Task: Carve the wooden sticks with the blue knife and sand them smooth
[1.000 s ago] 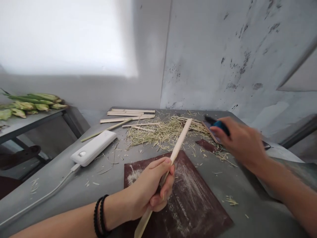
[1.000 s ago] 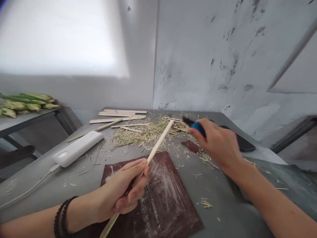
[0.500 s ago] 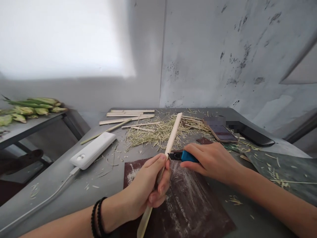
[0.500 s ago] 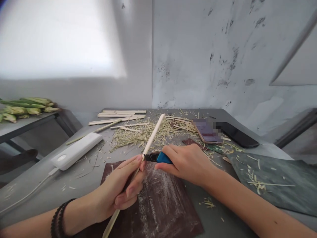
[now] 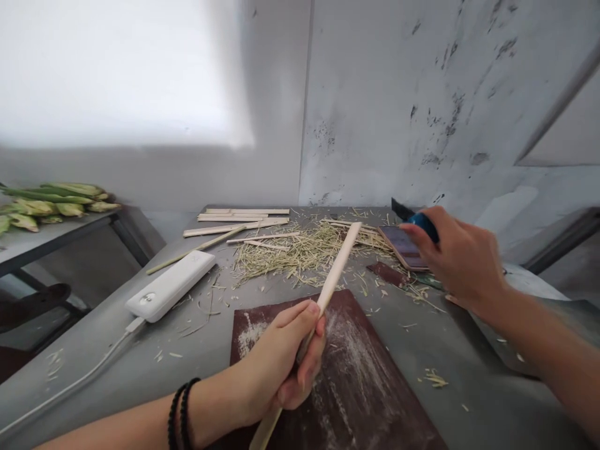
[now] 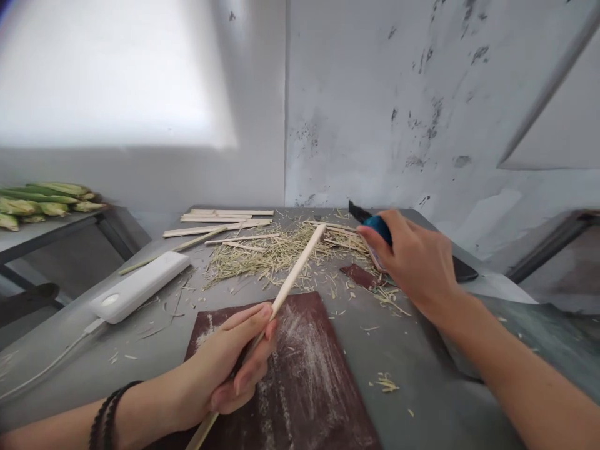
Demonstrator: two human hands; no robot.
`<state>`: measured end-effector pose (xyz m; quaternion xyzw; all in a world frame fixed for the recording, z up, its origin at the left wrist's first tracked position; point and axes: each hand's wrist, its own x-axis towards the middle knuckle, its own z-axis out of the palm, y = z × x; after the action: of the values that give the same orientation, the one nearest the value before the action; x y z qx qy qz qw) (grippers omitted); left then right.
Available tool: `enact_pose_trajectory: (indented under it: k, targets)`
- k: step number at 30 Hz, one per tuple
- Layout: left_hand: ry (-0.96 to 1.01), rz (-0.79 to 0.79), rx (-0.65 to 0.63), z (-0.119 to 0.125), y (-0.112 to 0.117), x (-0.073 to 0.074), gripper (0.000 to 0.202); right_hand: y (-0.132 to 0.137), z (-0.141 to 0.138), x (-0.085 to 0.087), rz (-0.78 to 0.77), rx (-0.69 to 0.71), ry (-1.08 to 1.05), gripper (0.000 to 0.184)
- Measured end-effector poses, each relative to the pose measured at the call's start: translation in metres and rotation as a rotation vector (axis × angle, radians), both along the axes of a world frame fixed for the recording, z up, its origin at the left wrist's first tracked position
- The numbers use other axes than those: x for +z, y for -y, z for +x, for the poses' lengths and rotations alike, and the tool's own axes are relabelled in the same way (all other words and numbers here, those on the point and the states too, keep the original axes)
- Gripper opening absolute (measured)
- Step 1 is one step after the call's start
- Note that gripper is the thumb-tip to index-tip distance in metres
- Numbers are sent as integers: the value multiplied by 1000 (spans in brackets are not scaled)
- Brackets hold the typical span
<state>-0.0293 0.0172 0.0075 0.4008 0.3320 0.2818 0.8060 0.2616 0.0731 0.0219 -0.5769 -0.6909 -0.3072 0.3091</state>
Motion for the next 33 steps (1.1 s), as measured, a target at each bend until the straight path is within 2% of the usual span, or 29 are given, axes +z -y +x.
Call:
enact_pose_trajectory:
  k: [3,7,10,14,17,23,25,29,31,33]
  targets:
    - [25,16,18,2,0,1,32,0,-6,-11,-107,177,63,51]
    - [10,36,69,1,1,1,30,10,-38,-26,-286,459,167,51]
    - [-2,43,67,0,3,-2,30,18,-53,-27,-316,555,191,51]
    - [-36,89,63,-1,2,-7,31,24,-55,-23,-314,609,220,50]
    - [-70,147,76,1,1,-10,30,25,-56,-24,-307,608,224,51]
    - [-113,201,120,4,1,-11,27,18,-53,-25,-240,512,263,50]
    - [-138,208,105,4,2,-11,27,10,-40,-22,-223,421,219,52]
    - [-207,240,33,3,7,-13,28,-3,-7,-13,-137,136,37,54]
    - [-195,240,43,3,7,-13,28,-4,-2,-13,-133,126,32,53]
    - [-172,237,65,4,7,-13,27,-1,-8,-16,-163,205,76,51]
